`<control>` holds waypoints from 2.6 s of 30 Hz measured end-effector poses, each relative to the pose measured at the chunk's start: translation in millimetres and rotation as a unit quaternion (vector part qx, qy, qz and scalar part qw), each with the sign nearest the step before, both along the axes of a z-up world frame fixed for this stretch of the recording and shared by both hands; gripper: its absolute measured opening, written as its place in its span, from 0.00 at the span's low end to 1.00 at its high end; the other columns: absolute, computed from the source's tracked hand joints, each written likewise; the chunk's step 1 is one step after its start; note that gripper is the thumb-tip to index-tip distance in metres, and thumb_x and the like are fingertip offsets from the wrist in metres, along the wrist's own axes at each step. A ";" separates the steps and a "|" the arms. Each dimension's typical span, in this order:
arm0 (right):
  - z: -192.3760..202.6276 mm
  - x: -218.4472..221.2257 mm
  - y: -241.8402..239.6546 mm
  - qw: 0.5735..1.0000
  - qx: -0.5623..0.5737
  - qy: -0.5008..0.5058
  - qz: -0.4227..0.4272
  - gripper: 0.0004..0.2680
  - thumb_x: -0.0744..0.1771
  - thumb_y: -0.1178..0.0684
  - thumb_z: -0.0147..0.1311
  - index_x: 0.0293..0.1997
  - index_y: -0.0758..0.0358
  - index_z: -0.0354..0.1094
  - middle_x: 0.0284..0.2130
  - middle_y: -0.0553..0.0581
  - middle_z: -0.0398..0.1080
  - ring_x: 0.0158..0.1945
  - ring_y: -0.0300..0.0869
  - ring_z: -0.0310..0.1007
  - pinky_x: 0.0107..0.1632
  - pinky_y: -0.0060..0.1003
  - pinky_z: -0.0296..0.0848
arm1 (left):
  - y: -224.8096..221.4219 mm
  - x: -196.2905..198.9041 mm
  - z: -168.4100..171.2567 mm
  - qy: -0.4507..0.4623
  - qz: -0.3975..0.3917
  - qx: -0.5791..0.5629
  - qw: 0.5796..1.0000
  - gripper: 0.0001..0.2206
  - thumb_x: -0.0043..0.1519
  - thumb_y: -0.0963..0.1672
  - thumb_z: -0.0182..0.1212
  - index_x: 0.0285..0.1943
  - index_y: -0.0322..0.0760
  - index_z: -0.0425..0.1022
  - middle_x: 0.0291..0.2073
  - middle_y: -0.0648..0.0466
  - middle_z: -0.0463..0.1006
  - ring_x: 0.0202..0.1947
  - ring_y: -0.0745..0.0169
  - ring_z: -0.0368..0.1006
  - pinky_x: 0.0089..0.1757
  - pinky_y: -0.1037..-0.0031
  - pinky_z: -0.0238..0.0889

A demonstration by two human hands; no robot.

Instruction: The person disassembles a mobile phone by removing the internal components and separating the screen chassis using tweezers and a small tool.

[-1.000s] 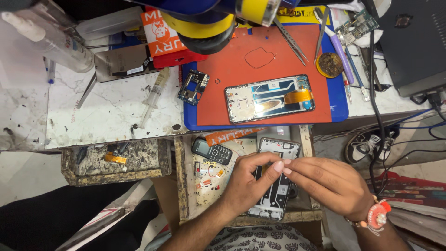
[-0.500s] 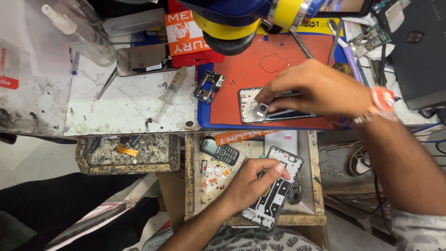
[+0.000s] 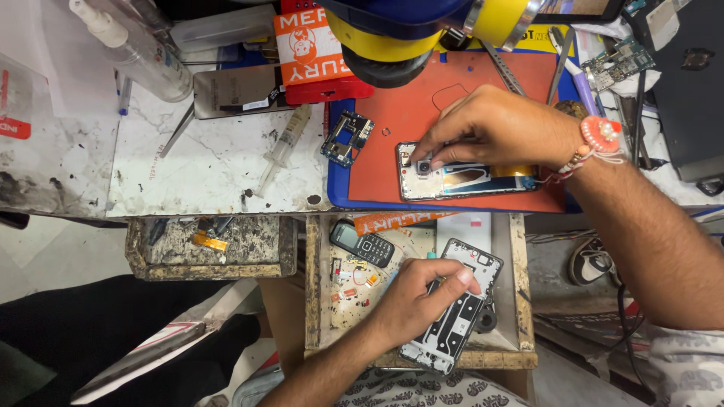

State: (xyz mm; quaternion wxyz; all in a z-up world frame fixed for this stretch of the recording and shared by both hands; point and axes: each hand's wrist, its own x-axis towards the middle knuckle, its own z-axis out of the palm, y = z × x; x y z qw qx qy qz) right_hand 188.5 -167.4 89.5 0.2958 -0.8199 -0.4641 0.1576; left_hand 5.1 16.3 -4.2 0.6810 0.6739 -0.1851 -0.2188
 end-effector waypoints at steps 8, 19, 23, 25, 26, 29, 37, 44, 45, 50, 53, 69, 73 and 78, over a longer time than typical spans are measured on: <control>12.3 -16.6 0.8 0.997 0.018 -0.076 0.005 0.12 0.61 0.62 0.59 0.49 0.65 0.76 0.49 0.58 0.79 0.49 0.52 0.80 0.47 0.39 0.79 | 0.2 0.1 1.2 0.003 -0.009 0.002 1.000 0.17 0.70 0.49 0.53 0.43 0.31 0.82 0.35 0.50 0.85 0.40 0.65 0.80 0.46 0.73 0.72; 11.1 -49.7 12.0 0.988 -0.030 -0.132 -0.078 0.15 0.59 0.53 0.67 0.47 0.69 0.74 0.46 0.60 0.75 0.50 0.55 0.74 0.52 0.46 0.72 | 0.6 -0.8 4.6 0.007 -0.017 -0.010 1.000 0.17 0.70 0.49 0.52 0.42 0.31 0.81 0.35 0.50 0.84 0.40 0.64 0.80 0.46 0.73 0.72; 7.1 -48.2 11.6 0.989 -0.005 -0.129 -0.074 0.15 0.59 0.54 0.67 0.46 0.69 0.74 0.46 0.60 0.75 0.51 0.53 0.74 0.53 0.45 0.73 | 0.1 -0.8 3.2 0.000 -0.012 -0.016 1.000 0.16 0.70 0.48 0.53 0.43 0.31 0.81 0.36 0.49 0.84 0.40 0.64 0.80 0.46 0.72 0.72; 4.9 -47.3 10.8 0.990 0.007 -0.125 -0.071 0.15 0.58 0.55 0.67 0.46 0.69 0.74 0.46 0.60 0.75 0.51 0.53 0.75 0.53 0.45 0.73 | 0.0 -1.5 2.9 -0.001 -0.010 -0.019 1.000 0.16 0.70 0.48 0.53 0.43 0.30 0.81 0.36 0.49 0.84 0.41 0.64 0.80 0.46 0.72 0.72; 4.1 -47.0 10.5 0.990 0.013 -0.123 -0.070 0.15 0.58 0.55 0.67 0.46 0.69 0.74 0.47 0.60 0.75 0.51 0.53 0.75 0.53 0.44 0.73 | 0.2 -1.5 3.1 0.000 -0.010 -0.017 1.000 0.16 0.70 0.48 0.53 0.43 0.30 0.81 0.36 0.49 0.84 0.40 0.64 0.80 0.46 0.72 0.72; 1.8 -47.0 10.5 0.990 0.014 -0.110 -0.087 0.14 0.59 0.56 0.67 0.45 0.69 0.75 0.46 0.59 0.75 0.50 0.52 0.75 0.52 0.44 0.74 | 0.3 -1.7 3.9 0.005 -0.009 -0.010 1.000 0.16 0.69 0.48 0.53 0.43 0.30 0.81 0.36 0.49 0.84 0.40 0.64 0.80 0.45 0.72 0.72; -1.9 -56.4 15.0 0.980 0.018 -0.137 -0.140 0.09 0.61 0.56 0.65 0.42 0.66 0.75 0.42 0.57 0.76 0.45 0.51 0.77 0.47 0.43 0.76 | 1.3 -1.4 4.9 0.001 -0.009 -0.019 1.000 0.16 0.69 0.48 0.53 0.44 0.30 0.81 0.37 0.49 0.84 0.43 0.63 0.80 0.48 0.71 0.72; -1.6 -67.2 17.1 0.971 0.020 -0.158 -0.177 0.08 0.62 0.56 0.65 0.40 0.67 0.73 0.40 0.58 0.75 0.43 0.53 0.77 0.43 0.43 0.77 | 2.1 -1.9 6.3 0.002 -0.010 -0.016 1.000 0.15 0.69 0.47 0.53 0.44 0.29 0.80 0.37 0.49 0.84 0.42 0.63 0.80 0.47 0.72 0.72; -2.1 -69.4 17.3 0.970 0.019 -0.159 -0.180 0.07 0.62 0.57 0.65 0.39 0.67 0.73 0.41 0.58 0.76 0.43 0.53 0.77 0.44 0.43 0.77 | 2.4 -2.1 6.6 0.004 -0.010 -0.015 1.000 0.15 0.69 0.47 0.53 0.44 0.29 0.80 0.37 0.49 0.84 0.42 0.63 0.80 0.47 0.72 0.72; -5.5 -74.9 18.9 0.960 0.009 -0.223 -0.168 0.05 0.62 0.58 0.62 0.36 0.64 0.73 0.42 0.56 0.76 0.45 0.52 0.77 0.46 0.45 0.76 | 2.0 -1.7 10.4 -0.046 0.045 0.004 0.998 0.09 0.68 0.44 0.57 0.43 0.31 0.78 0.36 0.47 0.84 0.40 0.59 0.82 0.44 0.69 0.72; -6.8 -77.7 21.7 0.956 -0.015 -0.229 -0.183 0.04 0.63 0.57 0.63 0.36 0.64 0.73 0.41 0.54 0.76 0.43 0.51 0.77 0.44 0.46 0.75 | 4.7 -0.3 15.0 -0.088 0.069 0.046 0.993 0.06 0.67 0.42 0.57 0.49 0.33 0.74 0.36 0.45 0.83 0.38 0.54 0.83 0.40 0.67 0.73; -12.3 -91.1 27.5 0.935 -0.026 -0.276 -0.223 0.03 0.65 0.56 0.62 0.36 0.63 0.74 0.45 0.51 0.77 0.40 0.46 0.79 0.38 0.39 0.77 | 32.3 13.7 12.2 -0.025 0.074 0.112 0.991 0.45 0.63 0.41 0.60 0.83 0.44 0.26 0.67 0.28 0.65 0.66 0.37 0.70 0.63 0.56 0.62; -8.4 -92.2 29.0 0.935 -0.033 -0.274 -0.221 0.03 0.65 0.56 0.62 0.37 0.62 0.75 0.45 0.51 0.77 0.40 0.46 0.79 0.39 0.39 0.77 | 35.4 15.4 14.7 -0.035 0.081 0.117 0.989 0.44 0.63 0.41 0.60 0.83 0.44 0.29 0.67 0.28 0.67 0.66 0.35 0.69 0.62 0.56 0.64; -6.6 -92.5 29.8 0.937 -0.035 -0.261 -0.229 0.03 0.65 0.56 0.62 0.38 0.61 0.76 0.45 0.50 0.77 0.40 0.45 0.79 0.39 0.39 0.77 | 36.3 16.7 17.1 -0.057 0.084 0.114 0.988 0.44 0.63 0.41 0.60 0.83 0.43 0.29 0.67 0.27 0.67 0.65 0.33 0.70 0.61 0.55 0.64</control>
